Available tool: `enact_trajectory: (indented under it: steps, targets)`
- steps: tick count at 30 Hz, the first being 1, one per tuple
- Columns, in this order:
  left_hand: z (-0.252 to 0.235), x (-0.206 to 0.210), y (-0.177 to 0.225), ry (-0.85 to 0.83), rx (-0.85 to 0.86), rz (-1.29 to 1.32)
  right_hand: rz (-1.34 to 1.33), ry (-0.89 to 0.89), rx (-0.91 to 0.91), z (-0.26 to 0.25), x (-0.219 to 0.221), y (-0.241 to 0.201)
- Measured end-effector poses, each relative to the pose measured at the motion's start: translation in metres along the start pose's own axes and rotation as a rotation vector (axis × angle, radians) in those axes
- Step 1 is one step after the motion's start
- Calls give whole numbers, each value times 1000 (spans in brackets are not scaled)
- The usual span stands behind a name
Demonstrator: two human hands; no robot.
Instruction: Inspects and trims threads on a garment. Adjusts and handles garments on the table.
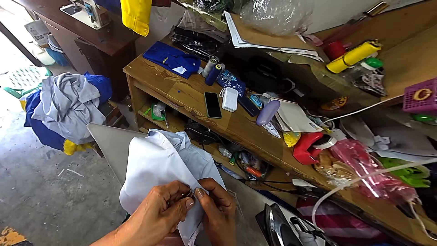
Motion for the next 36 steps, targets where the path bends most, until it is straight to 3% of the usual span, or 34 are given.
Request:
enact_trajectory:
  steps: [18,26,31,36]
  targets:
    - [-3,-5,-5,5,11,-23,222,28,-6,2,3,-5]
    - [-5,-3,-7,36,146,-117,18,-15,36,1,4,3]
    - [-4,-10,-5,-23,38,-101,-82,12,102,0,4,4]
    - [1,-11,-3,34,37,-167,-98,38,129,-2,-1,7]
Point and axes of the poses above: each hand's wrist, its own z-axis away from the middle knuckle, its own x-axis out of the palm, y = z × x, the point moved 4 cm from there along -z, towards the middle knuckle, and after that the axes turned 6 degrees about -y, right-handed, at the moved point
